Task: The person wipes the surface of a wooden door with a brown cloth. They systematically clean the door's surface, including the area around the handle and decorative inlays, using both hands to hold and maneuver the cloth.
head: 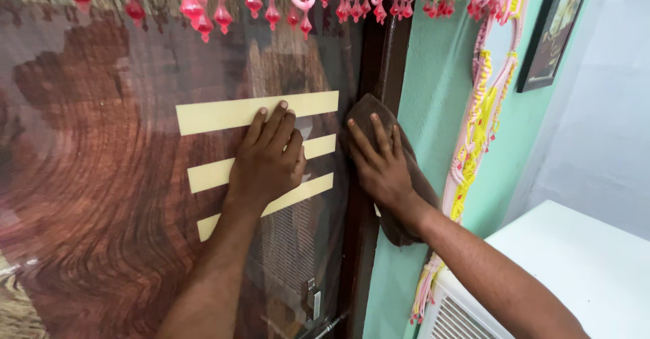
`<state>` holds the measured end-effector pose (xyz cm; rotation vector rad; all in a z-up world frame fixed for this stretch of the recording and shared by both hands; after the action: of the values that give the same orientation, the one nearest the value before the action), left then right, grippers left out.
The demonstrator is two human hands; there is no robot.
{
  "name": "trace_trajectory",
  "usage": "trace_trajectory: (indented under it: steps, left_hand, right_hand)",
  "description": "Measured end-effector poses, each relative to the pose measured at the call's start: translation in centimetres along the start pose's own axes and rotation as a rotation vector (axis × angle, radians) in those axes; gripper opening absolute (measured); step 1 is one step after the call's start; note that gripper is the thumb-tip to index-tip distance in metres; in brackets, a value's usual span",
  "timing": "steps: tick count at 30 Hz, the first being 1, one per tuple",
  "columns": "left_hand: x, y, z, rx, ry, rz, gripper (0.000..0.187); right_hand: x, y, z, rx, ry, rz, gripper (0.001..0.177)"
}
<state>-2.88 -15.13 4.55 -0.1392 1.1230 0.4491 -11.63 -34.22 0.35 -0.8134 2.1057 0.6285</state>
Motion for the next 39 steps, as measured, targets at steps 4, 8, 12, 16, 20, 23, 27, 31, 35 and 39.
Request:
trace_trajectory:
  steps: [4, 8, 12, 16, 20, 23, 27, 31, 35, 39]
  left_hand:
    - [-0.1, 0.0, -0.1, -0.019, -0.008, 0.006, 0.020]
    - [-0.1, 0.1, 0.0, 0.011, 0.003, -0.009, 0.021]
    - [-0.2, 0.0, 0.0, 0.010, 0.008, 0.006, 0.017]
    - [-0.1, 0.0, 0.0, 0.002, 0.004, 0.014, 0.018]
    - [-0.1, -0.1, 0.0, 0.004, -0.003, 0.010, 0.020]
    - [0.1, -0.3, -0.1, -0.005, 0.008, 0.016, 0.016]
    - [0.3, -0.4, 0.1, -0.012, 0.007, 0.033, 0.017]
    - [0.2, -0.3, 0.0, -0.007, 0.008, 0.015, 0.018]
    - [0.0, -0.2, -0.1, -0.007, 0.013, 0.027, 0.016]
    - [0.0, -0.2, -0.1, -0.023, 0.000, 0.019, 0.016]
  right_hand:
    - [-3.1, 0.4, -2.9, 0.014, -0.058, -0.083, 0.056]
    - [-8.3, -1.0, -6.6, 0.034, -0.121, -0.138, 0.060]
    - [-12.1, -2.0, -9.4, -0.004, -0.205, -0.180, 0.061]
    - [-12.4, -1.4, -9.1, -0.036, -0.246, -0.189, 0.062]
    - [-10.5, -0.1, -6.7, -0.038, -0.249, -0.220, 0.064]
    - [-7.9, -0.3, -4.9, -0.046, -0.258, -0.191, 0.055]
    - [-3.8, -1.3, -2.0, -0.071, -0.251, -0.189, 0.041]
    - [0.4, -1.9, 1.0, -0.088, -0.208, -0.158, 0.043]
    - [3.9, -1.5, 2.9, -0.148, -0.098, -0.160, 0.042]
    - [6.0, -0.6, 4.1, -0.295, 0.004, -0.189, 0.047]
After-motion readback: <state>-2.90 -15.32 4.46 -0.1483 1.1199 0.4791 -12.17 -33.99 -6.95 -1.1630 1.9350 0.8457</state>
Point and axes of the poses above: each hand's wrist, its own x-axis away from the middle knuckle, its own y-axis out of the back of the hand, z = x × y, the point moved 6 cm from there along -x, towards the middle knuckle, and after that the axes turned 8 degrees about x, right-handed, at the moved point
